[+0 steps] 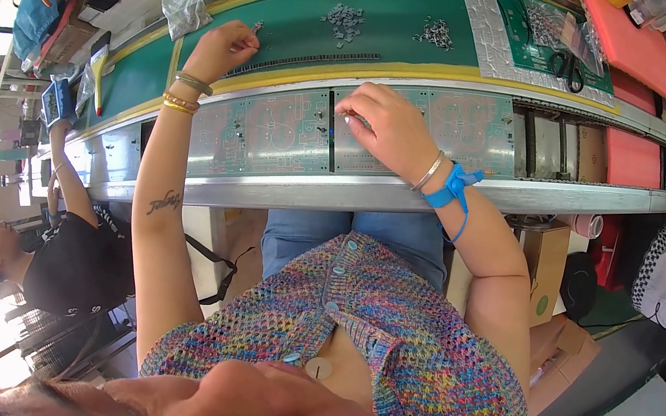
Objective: The person assembles circuit boards by picking small electronic components from the assembly line surface and inserting them into printed circuit boards by hand.
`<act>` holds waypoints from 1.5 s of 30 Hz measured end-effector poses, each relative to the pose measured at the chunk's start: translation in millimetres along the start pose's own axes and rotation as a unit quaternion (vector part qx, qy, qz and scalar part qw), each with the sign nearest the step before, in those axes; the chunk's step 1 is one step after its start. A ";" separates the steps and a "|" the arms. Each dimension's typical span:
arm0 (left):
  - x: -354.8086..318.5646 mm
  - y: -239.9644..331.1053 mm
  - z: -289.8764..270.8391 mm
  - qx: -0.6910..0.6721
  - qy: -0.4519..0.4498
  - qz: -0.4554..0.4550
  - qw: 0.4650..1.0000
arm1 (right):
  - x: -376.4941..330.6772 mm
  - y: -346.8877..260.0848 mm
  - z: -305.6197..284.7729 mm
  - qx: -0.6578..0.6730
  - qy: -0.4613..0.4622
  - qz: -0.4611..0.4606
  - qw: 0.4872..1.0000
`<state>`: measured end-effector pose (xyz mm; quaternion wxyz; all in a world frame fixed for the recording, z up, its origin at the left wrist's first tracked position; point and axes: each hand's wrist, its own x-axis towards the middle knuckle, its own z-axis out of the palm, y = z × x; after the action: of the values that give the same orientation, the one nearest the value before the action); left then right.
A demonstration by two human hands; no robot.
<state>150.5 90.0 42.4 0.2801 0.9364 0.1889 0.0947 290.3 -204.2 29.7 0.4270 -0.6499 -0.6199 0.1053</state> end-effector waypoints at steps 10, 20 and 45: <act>22.9 16.5 6.0 0.231 -0.087 0.123 0.961 | -0.6 2.5 0.2 -0.005 0.002 0.005 1.000; 26.2 34.9 -20.1 0.176 -0.030 0.069 0.981 | -0.6 5.3 2.2 0.006 -0.003 0.019 1.000; -151.8 106.7 61.0 -0.149 0.002 -0.103 0.983 | -1.8 8.7 6.2 0.017 -0.001 0.014 1.000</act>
<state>61.6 -83.9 41.0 0.4240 0.8597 0.2688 0.0944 292.0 -202.1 19.2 0.4358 -0.6511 -0.6093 0.1224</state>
